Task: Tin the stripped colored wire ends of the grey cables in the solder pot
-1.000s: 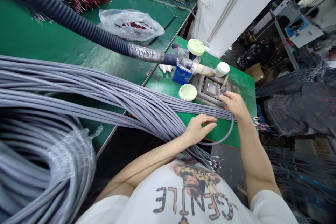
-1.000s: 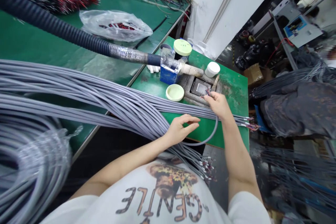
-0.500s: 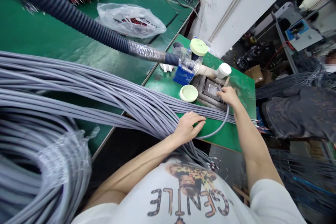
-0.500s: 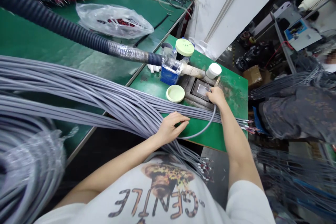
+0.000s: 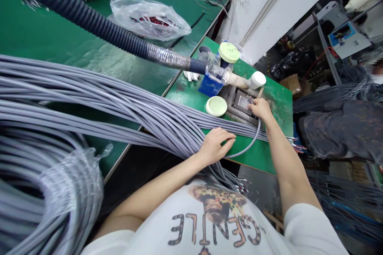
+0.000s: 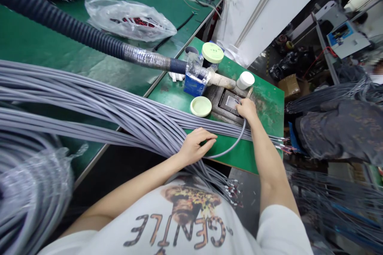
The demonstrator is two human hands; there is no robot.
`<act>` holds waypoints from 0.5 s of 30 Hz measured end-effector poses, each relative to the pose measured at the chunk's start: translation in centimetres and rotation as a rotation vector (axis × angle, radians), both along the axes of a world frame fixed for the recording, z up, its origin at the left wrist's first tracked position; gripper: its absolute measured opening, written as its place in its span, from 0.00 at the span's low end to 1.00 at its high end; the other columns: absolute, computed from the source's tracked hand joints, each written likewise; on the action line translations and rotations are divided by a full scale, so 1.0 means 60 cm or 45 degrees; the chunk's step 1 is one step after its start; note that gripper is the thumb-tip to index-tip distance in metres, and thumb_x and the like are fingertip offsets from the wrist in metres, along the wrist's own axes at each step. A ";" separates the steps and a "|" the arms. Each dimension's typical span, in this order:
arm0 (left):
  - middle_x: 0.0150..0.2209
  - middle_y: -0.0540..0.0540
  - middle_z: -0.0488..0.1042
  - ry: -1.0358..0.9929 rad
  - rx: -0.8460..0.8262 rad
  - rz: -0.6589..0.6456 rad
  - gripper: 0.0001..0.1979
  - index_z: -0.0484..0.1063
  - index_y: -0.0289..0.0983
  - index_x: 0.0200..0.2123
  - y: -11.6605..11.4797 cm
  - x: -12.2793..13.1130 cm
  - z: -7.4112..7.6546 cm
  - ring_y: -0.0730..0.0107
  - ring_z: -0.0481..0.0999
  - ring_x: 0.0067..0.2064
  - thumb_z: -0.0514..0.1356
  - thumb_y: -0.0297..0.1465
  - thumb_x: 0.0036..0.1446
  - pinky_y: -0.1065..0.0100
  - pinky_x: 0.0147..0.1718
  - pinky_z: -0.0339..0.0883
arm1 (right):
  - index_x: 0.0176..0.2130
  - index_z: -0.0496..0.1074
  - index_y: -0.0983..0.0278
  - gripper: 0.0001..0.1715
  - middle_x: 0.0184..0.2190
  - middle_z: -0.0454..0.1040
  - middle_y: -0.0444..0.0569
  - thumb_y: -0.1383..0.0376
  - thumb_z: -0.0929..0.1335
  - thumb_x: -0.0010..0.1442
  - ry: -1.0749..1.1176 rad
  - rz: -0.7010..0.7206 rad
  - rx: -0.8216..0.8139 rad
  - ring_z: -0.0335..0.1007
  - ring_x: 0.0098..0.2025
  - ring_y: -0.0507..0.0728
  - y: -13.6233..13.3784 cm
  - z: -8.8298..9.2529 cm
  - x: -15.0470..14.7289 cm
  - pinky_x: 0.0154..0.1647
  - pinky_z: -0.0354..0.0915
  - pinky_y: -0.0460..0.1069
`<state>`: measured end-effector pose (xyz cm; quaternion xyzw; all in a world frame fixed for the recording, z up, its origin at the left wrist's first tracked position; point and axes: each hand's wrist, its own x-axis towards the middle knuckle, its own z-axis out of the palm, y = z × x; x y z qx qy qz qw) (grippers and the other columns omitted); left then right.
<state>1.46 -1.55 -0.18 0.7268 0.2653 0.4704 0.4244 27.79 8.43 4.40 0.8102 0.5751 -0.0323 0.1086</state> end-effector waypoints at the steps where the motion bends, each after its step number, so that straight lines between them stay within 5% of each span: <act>1: 0.33 0.45 0.79 -0.001 -0.002 0.001 0.07 0.76 0.37 0.37 0.000 0.000 0.000 0.67 0.73 0.35 0.57 0.30 0.60 0.63 0.39 0.64 | 0.32 0.77 0.67 0.17 0.34 0.78 0.56 0.57 0.66 0.55 -0.003 0.002 0.004 0.73 0.39 0.63 0.000 0.000 -0.001 0.34 0.60 0.49; 10: 0.33 0.46 0.79 0.020 -0.013 0.000 0.07 0.76 0.37 0.37 0.000 0.000 0.002 0.68 0.73 0.34 0.57 0.30 0.60 0.64 0.39 0.63 | 0.25 0.74 0.66 0.16 0.25 0.74 0.50 0.57 0.66 0.54 0.055 0.021 0.082 0.69 0.31 0.56 -0.005 0.018 -0.007 0.28 0.55 0.47; 15: 0.33 0.45 0.79 0.032 -0.013 0.002 0.07 0.76 0.37 0.37 0.000 -0.001 0.001 0.67 0.73 0.34 0.57 0.30 0.61 0.63 0.38 0.64 | 0.25 0.73 0.66 0.21 0.17 0.66 0.43 0.53 0.66 0.57 0.775 -0.026 0.390 0.59 0.19 0.49 -0.065 0.066 -0.029 0.21 0.53 0.46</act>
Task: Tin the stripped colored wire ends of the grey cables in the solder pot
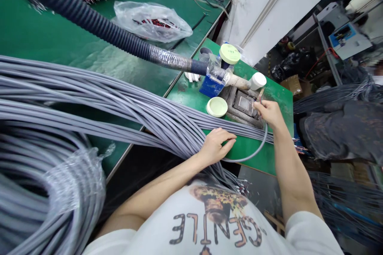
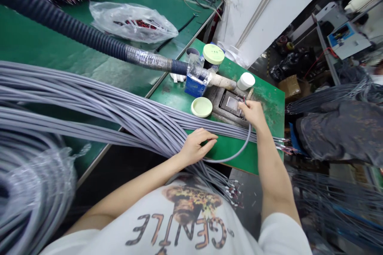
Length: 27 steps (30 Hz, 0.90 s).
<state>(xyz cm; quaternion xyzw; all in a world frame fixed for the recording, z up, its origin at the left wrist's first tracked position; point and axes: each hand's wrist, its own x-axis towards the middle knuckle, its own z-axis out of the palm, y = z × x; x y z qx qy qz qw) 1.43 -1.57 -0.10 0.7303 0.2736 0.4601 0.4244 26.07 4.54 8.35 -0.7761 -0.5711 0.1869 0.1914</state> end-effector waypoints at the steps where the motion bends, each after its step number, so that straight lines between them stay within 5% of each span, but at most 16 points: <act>1: 0.33 0.45 0.79 0.000 -0.002 -0.004 0.07 0.76 0.37 0.37 0.000 0.000 0.000 0.67 0.73 0.34 0.57 0.30 0.61 0.63 0.38 0.64 | 0.26 0.74 0.66 0.22 0.17 0.67 0.43 0.51 0.65 0.58 0.177 -0.010 0.045 0.59 0.18 0.49 -0.018 0.010 -0.007 0.20 0.54 0.45; 6: 0.34 0.45 0.79 -0.037 -0.088 -0.035 0.07 0.77 0.37 0.37 -0.002 0.001 0.002 0.66 0.74 0.36 0.58 0.30 0.60 0.61 0.41 0.64 | 0.31 0.77 0.65 0.19 0.22 0.72 0.45 0.51 0.70 0.55 0.793 -0.133 0.197 0.67 0.23 0.50 -0.100 0.037 -0.055 0.25 0.67 0.47; 10: 0.35 0.45 0.78 -0.222 -0.490 -0.065 0.08 0.78 0.37 0.38 -0.013 0.013 0.017 0.67 0.75 0.37 0.61 0.33 0.57 0.65 0.40 0.68 | 0.32 0.79 0.62 0.16 0.32 0.78 0.49 0.53 0.72 0.52 1.062 -0.198 0.238 0.75 0.36 0.57 -0.139 0.030 -0.097 0.39 0.74 0.54; 18: 0.36 0.46 0.78 -0.706 -1.134 -0.236 0.13 0.78 0.36 0.36 -0.022 0.048 0.066 0.69 0.74 0.37 0.68 0.36 0.48 0.68 0.40 0.66 | 0.41 0.79 0.59 0.15 0.47 0.77 0.49 0.54 0.69 0.58 1.063 0.009 0.222 0.73 0.48 0.60 -0.167 0.015 -0.139 0.52 0.69 0.56; 27: 0.23 0.51 0.73 -0.821 -1.334 -0.256 0.12 0.75 0.33 0.23 -0.028 0.058 0.079 0.77 0.65 0.26 0.69 0.36 0.45 0.71 0.31 0.59 | 0.47 0.77 0.58 0.21 0.48 0.77 0.49 0.52 0.66 0.61 0.895 0.104 0.212 0.71 0.51 0.60 -0.183 0.015 -0.155 0.54 0.66 0.56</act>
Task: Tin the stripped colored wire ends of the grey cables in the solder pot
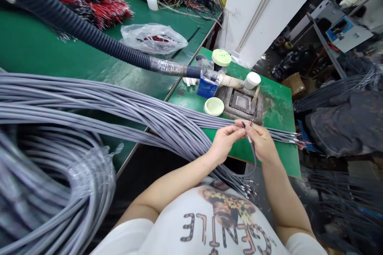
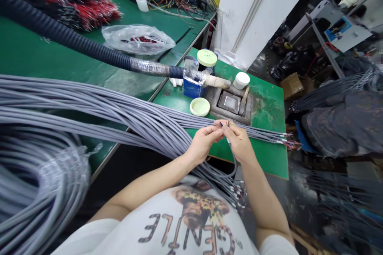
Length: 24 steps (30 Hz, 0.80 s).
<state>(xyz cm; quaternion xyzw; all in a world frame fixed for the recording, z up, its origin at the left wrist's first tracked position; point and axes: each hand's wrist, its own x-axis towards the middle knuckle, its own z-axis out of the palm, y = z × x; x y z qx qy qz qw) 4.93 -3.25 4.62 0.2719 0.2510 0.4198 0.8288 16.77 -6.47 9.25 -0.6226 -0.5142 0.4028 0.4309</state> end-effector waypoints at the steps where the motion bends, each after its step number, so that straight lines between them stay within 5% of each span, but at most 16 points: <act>1: 0.22 0.51 0.72 -0.005 -0.016 0.000 0.11 0.75 0.33 0.23 -0.002 0.000 0.000 0.77 0.65 0.26 0.69 0.36 0.45 0.71 0.31 0.58 | 0.48 0.77 0.58 0.21 0.48 0.77 0.49 0.51 0.65 0.61 0.000 -0.002 -0.001 0.71 0.51 0.60 -0.002 0.001 0.000 0.55 0.65 0.56; 24: 0.22 0.52 0.71 -0.013 -0.031 0.035 0.10 0.75 0.34 0.23 -0.012 -0.007 0.014 0.76 0.66 0.27 0.69 0.35 0.43 0.70 0.33 0.61 | 0.51 0.71 0.56 0.20 0.50 0.74 0.48 0.54 0.66 0.61 -0.206 0.040 0.063 0.69 0.53 0.60 -0.034 0.024 0.000 0.53 0.67 0.54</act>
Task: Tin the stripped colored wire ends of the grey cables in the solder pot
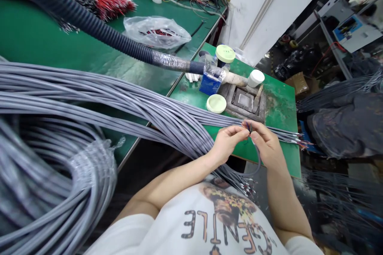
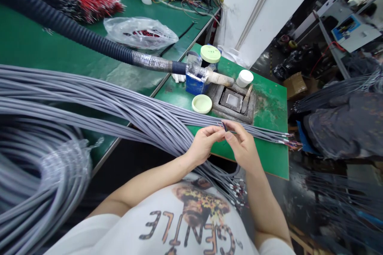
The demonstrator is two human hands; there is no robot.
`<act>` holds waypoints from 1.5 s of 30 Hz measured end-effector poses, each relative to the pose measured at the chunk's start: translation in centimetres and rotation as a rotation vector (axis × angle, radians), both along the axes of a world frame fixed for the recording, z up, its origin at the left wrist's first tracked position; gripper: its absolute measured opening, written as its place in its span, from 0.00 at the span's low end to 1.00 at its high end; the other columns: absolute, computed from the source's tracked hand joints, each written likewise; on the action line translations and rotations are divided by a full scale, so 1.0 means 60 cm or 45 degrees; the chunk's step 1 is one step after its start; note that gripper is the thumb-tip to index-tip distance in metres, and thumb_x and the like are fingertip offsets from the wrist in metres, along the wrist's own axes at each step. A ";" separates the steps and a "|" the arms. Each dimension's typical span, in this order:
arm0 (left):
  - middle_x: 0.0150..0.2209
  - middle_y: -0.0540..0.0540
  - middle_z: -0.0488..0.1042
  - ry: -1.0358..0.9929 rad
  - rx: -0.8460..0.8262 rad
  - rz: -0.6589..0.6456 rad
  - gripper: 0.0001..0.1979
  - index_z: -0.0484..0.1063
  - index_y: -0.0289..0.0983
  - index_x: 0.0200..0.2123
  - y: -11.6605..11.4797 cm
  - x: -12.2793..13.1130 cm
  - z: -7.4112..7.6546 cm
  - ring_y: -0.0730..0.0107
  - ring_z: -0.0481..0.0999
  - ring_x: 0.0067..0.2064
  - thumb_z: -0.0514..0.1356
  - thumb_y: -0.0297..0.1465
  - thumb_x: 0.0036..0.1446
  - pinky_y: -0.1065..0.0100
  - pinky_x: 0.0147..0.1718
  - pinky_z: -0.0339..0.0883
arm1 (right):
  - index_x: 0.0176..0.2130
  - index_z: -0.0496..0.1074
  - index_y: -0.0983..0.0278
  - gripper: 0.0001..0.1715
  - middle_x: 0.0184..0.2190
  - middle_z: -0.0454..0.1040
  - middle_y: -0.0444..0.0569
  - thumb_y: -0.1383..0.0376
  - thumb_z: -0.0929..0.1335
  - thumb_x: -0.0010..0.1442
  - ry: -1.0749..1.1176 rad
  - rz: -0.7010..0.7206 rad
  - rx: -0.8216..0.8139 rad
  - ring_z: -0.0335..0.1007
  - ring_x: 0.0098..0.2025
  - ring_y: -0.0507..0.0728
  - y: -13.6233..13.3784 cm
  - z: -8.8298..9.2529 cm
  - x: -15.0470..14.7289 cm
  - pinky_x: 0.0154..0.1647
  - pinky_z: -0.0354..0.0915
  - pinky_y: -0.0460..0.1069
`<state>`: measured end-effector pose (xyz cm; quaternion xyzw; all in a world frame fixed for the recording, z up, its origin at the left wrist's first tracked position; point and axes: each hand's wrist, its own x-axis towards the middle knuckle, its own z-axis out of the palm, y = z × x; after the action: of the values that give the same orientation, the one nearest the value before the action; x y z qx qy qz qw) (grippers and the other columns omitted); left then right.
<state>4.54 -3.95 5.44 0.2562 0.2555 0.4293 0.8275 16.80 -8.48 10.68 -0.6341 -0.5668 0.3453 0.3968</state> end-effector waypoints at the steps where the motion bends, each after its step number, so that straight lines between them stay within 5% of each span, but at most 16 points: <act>1: 0.21 0.52 0.71 -0.010 -0.008 -0.006 0.10 0.75 0.34 0.23 0.000 0.000 0.000 0.76 0.66 0.27 0.69 0.35 0.43 0.70 0.33 0.61 | 0.52 0.71 0.55 0.20 0.50 0.74 0.48 0.55 0.67 0.61 0.005 0.003 0.007 0.69 0.53 0.59 -0.002 -0.001 0.000 0.53 0.67 0.54; 14: 0.23 0.51 0.71 -0.119 -0.191 -0.133 0.10 0.75 0.33 0.23 0.001 -0.001 -0.007 0.78 0.65 0.26 0.69 0.34 0.44 0.71 0.31 0.58 | 0.46 0.74 0.56 0.14 0.41 0.75 0.48 0.59 0.68 0.59 -0.147 -0.037 0.101 0.71 0.45 0.60 -0.005 -0.011 -0.001 0.46 0.69 0.55; 23: 0.24 0.52 0.72 -0.132 -0.119 -0.061 0.07 0.75 0.34 0.26 0.000 0.001 -0.007 0.78 0.67 0.28 0.68 0.31 0.45 0.72 0.32 0.59 | 0.43 0.76 0.55 0.11 0.38 0.75 0.47 0.62 0.67 0.60 -0.225 -0.122 0.192 0.71 0.41 0.58 0.000 -0.003 -0.008 0.42 0.67 0.53; 30: 0.25 0.52 0.73 -0.074 -0.028 0.036 0.08 0.75 0.34 0.27 0.003 0.006 -0.014 0.77 0.69 0.29 0.68 0.32 0.46 0.71 0.34 0.62 | 0.30 0.73 0.61 0.07 0.27 0.68 0.44 0.61 0.68 0.59 -0.349 -0.162 0.213 0.65 0.30 0.53 0.015 -0.006 -0.005 0.32 0.62 0.49; 33: 0.27 0.50 0.75 -0.038 -0.011 -0.003 0.11 0.76 0.35 0.34 0.006 -0.006 -0.023 0.75 0.71 0.30 0.67 0.33 0.47 0.70 0.34 0.63 | 0.28 0.71 0.62 0.10 0.26 0.67 0.43 0.60 0.67 0.59 -0.368 -0.133 0.163 0.63 0.28 0.52 0.035 -0.002 0.002 0.30 0.59 0.47; 36: 0.30 0.47 0.77 0.184 0.208 -0.011 0.15 0.75 0.35 0.42 0.007 -0.036 -0.034 0.71 0.73 0.33 0.66 0.33 0.50 0.68 0.37 0.65 | 0.26 0.70 0.63 0.12 0.23 0.67 0.43 0.59 0.67 0.58 -0.392 -0.089 0.086 0.62 0.26 0.51 0.073 0.004 0.008 0.29 0.58 0.47; 41: 0.32 0.46 0.77 0.798 1.055 0.288 0.07 0.77 0.38 0.37 0.019 -0.080 -0.059 0.67 0.72 0.35 0.60 0.33 0.57 0.63 0.39 0.65 | 0.22 0.69 0.65 0.15 0.17 0.65 0.41 0.59 0.67 0.55 -0.483 0.023 0.032 0.57 0.21 0.49 0.160 -0.004 0.006 0.24 0.53 0.46; 45: 0.33 0.46 0.79 0.974 1.280 0.355 0.08 0.76 0.39 0.38 0.038 -0.081 -0.082 0.66 0.73 0.36 0.57 0.32 0.61 0.62 0.40 0.64 | 0.21 0.69 0.65 0.14 0.15 0.63 0.41 0.60 0.66 0.54 -0.665 0.083 0.013 0.55 0.21 0.50 0.223 -0.029 -0.004 0.24 0.50 0.46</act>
<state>-0.34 -1.64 0.54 0.7119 0.3310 0.4784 0.3934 16.56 4.91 8.92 -0.6812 -0.6718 0.1793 0.2290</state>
